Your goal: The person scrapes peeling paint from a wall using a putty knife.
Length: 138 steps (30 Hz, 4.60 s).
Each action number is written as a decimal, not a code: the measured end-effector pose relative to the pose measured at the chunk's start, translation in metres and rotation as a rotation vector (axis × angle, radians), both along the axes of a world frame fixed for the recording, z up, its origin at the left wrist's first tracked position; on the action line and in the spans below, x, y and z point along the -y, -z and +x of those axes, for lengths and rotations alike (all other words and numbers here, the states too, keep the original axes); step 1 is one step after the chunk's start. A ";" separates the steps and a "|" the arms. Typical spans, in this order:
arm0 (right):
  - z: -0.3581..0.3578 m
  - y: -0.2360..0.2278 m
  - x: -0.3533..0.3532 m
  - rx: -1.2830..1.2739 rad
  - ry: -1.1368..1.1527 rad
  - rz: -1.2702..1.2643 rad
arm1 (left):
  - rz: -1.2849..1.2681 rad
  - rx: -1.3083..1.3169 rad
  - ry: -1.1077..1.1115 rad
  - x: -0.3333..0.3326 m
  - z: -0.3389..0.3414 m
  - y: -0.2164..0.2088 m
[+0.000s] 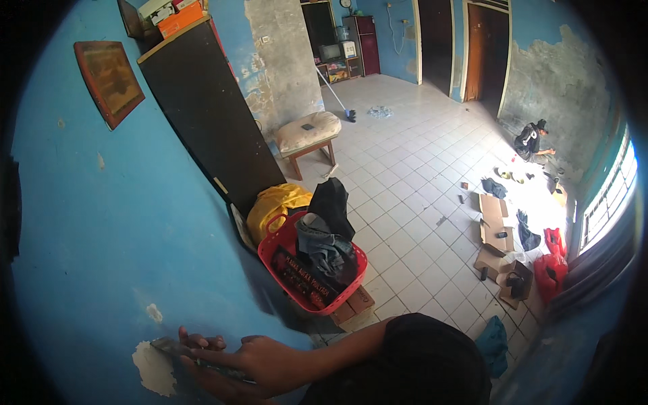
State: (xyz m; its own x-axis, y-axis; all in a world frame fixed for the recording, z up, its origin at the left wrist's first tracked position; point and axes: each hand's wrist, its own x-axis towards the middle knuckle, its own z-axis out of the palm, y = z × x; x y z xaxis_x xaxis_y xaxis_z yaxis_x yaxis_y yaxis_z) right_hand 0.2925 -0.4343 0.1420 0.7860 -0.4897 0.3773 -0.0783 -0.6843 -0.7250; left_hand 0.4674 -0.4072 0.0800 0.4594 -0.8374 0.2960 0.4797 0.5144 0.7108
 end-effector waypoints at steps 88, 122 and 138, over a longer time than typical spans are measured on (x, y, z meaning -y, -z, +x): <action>0.014 -0.014 -0.031 0.048 0.010 -0.055 | -0.256 -0.266 0.129 -0.027 -0.040 -0.054; 0.011 -0.011 -0.037 0.130 0.070 -0.256 | -0.164 -0.135 0.106 -0.040 -0.027 -0.064; 0.020 -0.004 -0.048 0.080 0.080 -0.316 | -0.017 -0.184 -0.015 -0.052 -0.021 -0.050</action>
